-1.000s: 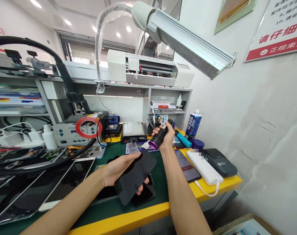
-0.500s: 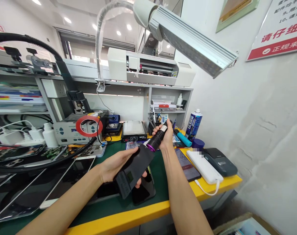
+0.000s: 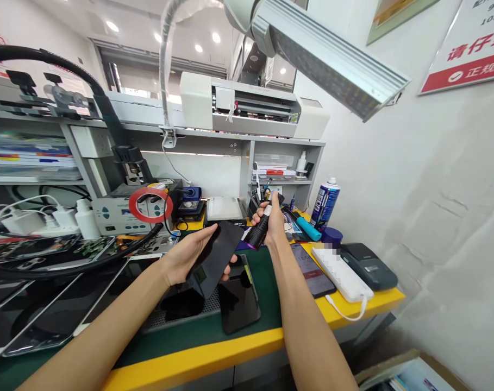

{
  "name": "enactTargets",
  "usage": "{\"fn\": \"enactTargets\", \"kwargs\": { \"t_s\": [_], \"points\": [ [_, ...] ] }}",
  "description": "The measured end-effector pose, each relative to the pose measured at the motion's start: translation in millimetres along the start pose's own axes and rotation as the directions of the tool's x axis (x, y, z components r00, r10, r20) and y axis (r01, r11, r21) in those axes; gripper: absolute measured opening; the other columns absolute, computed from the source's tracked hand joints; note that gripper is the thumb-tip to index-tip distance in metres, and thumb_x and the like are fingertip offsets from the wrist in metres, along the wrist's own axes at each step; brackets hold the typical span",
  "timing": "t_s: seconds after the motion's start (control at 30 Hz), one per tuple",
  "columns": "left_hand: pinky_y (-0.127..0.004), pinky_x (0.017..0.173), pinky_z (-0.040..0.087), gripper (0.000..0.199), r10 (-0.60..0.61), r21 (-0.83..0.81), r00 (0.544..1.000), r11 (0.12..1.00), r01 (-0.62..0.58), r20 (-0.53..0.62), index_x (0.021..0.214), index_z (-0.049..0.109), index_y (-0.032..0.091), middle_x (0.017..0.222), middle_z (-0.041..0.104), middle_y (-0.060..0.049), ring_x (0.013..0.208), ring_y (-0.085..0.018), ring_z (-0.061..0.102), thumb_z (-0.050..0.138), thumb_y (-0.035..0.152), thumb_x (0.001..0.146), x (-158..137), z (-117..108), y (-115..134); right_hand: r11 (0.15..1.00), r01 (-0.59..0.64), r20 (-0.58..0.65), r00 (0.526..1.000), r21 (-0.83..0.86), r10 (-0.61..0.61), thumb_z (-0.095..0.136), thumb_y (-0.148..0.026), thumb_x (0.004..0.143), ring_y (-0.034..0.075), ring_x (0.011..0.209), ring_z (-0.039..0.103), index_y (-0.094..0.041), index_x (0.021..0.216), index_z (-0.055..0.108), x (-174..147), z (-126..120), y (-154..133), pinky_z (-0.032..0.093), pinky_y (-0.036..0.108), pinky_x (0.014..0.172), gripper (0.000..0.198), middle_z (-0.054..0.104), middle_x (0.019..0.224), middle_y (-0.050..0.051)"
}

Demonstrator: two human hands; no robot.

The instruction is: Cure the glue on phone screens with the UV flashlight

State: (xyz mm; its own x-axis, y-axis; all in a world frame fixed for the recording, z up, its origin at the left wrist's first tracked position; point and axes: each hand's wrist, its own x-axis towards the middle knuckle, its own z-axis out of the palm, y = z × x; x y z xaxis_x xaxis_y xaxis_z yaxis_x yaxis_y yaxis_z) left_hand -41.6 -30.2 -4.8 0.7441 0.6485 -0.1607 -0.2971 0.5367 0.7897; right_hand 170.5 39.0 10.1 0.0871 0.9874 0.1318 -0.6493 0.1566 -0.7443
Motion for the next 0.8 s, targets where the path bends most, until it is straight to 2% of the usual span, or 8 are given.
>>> {"fn": "enactTargets", "kwargs": {
  "t_s": [0.17,0.43,0.63,0.8],
  "points": [
    [-0.046,0.079,0.056,0.053,0.018,0.011,1.000,1.000,-0.017,-0.021,0.126,0.059,0.012,0.095,0.071,-0.017,0.076,-0.028,0.070,0.042,0.054,0.097,2,-3,1,0.994,0.058,-0.030,0.998,-0.089,-0.061,0.059,-0.070,0.084,0.008,0.039,0.043,-0.020,0.078,0.050,-3,8,2,0.042,0.020,0.035,0.051,0.043,0.050,-0.006],
    [-0.046,0.076,0.057,0.053,0.063,-0.025,0.992,0.997,-0.066,-0.113,0.121,0.062,0.012,0.094,0.071,-0.016,0.073,-0.028,0.071,0.039,0.054,0.098,5,-8,4,0.959,0.162,-0.095,0.978,-0.232,-0.188,0.072,-0.064,0.077,0.010,0.040,0.048,-0.020,0.076,0.050,-6,13,16,0.046,0.022,0.035,0.049,0.047,0.049,-0.005],
    [-0.044,0.072,0.058,0.054,0.084,-0.082,0.985,0.992,-0.097,-0.152,0.120,0.063,0.011,0.094,0.072,-0.017,0.074,-0.027,0.072,0.034,0.052,0.100,5,-7,7,0.962,0.152,-0.088,0.980,-0.228,-0.176,0.070,-0.069,0.075,0.011,0.044,0.051,-0.020,0.072,0.049,-5,10,19,0.049,0.024,0.039,0.053,0.050,0.053,-0.003],
    [-0.043,0.072,0.058,0.055,0.083,-0.083,0.985,0.992,-0.096,-0.149,0.116,0.064,0.010,0.095,0.073,-0.018,0.074,-0.028,0.072,0.034,0.052,0.099,6,-9,7,0.960,0.161,-0.078,0.980,-0.228,-0.183,0.070,-0.072,0.073,0.010,0.043,0.049,-0.021,0.071,0.047,-3,9,22,0.047,0.022,0.039,0.056,0.049,0.050,-0.004]
  ]
}}
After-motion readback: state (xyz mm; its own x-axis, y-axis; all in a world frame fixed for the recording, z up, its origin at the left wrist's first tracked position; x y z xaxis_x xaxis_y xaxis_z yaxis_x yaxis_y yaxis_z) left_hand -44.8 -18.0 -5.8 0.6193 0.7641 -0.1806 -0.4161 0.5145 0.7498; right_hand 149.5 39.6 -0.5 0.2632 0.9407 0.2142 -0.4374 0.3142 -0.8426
